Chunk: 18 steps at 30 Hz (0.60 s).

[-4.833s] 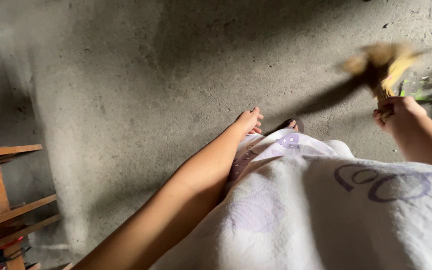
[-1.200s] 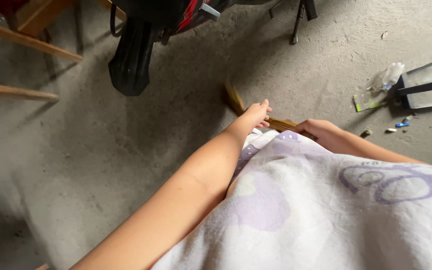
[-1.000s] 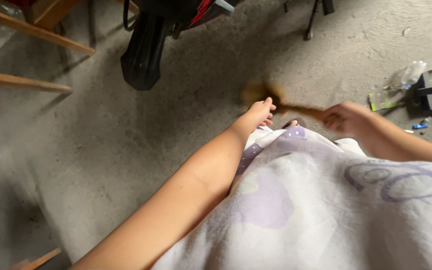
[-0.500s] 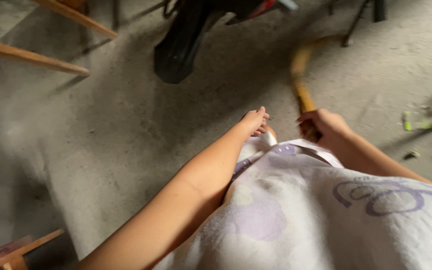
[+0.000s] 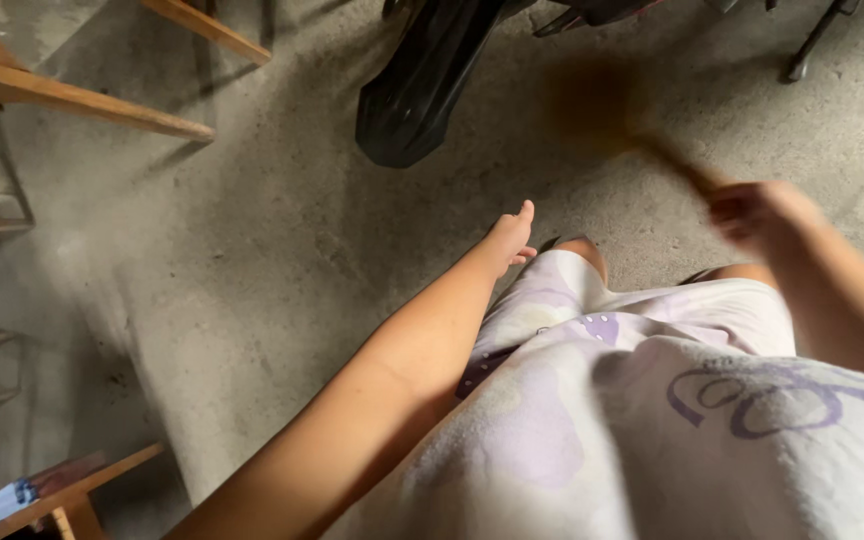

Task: The person sweeps debris from a concrete floor using a broom and gathers it into a dustpan while standing near a motorcycle and a pile of clothes.

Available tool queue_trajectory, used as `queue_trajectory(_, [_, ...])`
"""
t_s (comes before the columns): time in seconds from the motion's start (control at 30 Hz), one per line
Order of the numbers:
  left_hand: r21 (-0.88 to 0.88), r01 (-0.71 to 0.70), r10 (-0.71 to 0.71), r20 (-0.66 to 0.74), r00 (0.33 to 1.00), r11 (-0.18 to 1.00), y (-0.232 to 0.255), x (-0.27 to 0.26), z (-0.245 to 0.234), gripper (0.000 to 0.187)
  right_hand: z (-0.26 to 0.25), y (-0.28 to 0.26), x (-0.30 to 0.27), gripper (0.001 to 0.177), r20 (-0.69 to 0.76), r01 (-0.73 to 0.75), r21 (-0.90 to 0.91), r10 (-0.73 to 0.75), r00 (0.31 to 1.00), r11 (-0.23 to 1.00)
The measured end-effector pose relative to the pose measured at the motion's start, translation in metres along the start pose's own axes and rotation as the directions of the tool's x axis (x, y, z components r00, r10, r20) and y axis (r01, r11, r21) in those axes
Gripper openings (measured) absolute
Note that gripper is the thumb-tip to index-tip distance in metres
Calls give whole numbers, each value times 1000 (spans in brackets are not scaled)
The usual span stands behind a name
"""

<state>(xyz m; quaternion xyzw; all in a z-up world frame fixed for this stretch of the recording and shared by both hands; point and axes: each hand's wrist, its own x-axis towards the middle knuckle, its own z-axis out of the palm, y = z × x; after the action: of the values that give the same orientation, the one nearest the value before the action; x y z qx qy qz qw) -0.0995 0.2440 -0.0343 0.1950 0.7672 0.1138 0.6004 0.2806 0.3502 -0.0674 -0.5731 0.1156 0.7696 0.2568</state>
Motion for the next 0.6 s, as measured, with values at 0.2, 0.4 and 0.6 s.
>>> queue_trajectory(0.2, [-38,-14,17,61,998,999,12,21,26,74,-2,-44,-4,26,-248,290,-188,-331,910,938])
queue_trajectory(0.4, [-146,8,10,125,992,989,27,54,48,79,89,63,-61,10,163,23,-509,70,984,860])
queue_trajectory(0.6, [-229,30,-27,17,999,973,22,117,54,99,184,82,3,29,247,217,-889,23,969,403])
